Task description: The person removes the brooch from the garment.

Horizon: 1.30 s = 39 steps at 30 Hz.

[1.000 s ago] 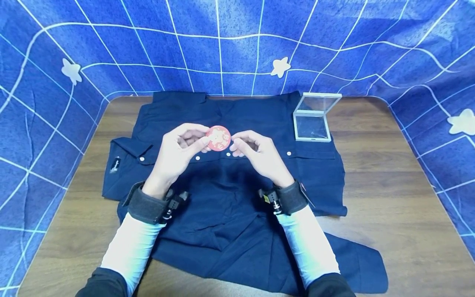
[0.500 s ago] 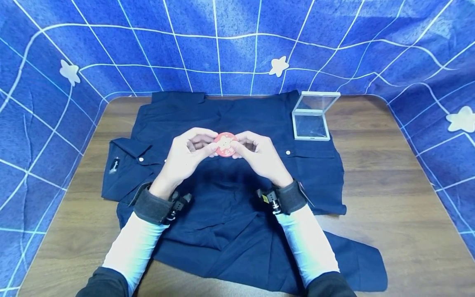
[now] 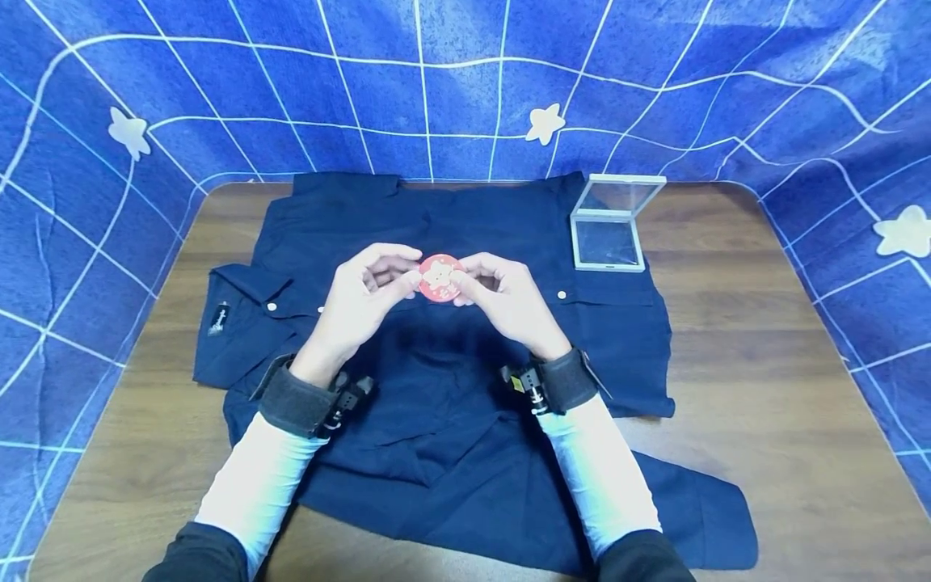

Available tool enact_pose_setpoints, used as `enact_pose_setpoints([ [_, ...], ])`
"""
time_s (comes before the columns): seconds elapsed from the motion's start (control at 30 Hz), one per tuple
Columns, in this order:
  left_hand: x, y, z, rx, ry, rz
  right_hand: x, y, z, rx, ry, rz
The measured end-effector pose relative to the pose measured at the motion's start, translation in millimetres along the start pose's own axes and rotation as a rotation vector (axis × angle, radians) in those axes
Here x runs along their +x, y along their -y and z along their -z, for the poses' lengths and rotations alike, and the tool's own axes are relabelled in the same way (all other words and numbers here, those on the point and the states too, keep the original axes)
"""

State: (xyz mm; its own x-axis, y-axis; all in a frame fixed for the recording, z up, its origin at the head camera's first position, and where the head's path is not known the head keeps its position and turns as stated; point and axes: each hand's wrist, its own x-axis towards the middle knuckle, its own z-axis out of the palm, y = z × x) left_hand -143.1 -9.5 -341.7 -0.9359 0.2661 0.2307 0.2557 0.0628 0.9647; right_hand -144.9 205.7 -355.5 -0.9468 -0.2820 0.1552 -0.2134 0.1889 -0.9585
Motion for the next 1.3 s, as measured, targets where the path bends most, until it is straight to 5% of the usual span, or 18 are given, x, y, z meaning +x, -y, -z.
enact_pose_setpoints([
  [0.3, 9.0, 13.5, -19.8, 0.085, 0.044, 0.132, 1.6, -26.8, 30.0, -0.042, -0.078, -0.063],
  [0.63, 47.8, 24.6, -88.3, 0.172, 0.175, 0.199, -3.5, -51.1, 98.4, 0.010, -0.211, -0.209],
  [0.9, 71.1, 34.7, -136.5, 0.188, 0.265, 0.214, -3.8, -77.6, 147.1, 0.246, -0.313, -0.280],
  [1.3, 83.1, 37.5, -173.2, 0.174, 0.305, 0.281, 13.2, -96.6, 190.7, 0.098, -0.320, -0.383],
])
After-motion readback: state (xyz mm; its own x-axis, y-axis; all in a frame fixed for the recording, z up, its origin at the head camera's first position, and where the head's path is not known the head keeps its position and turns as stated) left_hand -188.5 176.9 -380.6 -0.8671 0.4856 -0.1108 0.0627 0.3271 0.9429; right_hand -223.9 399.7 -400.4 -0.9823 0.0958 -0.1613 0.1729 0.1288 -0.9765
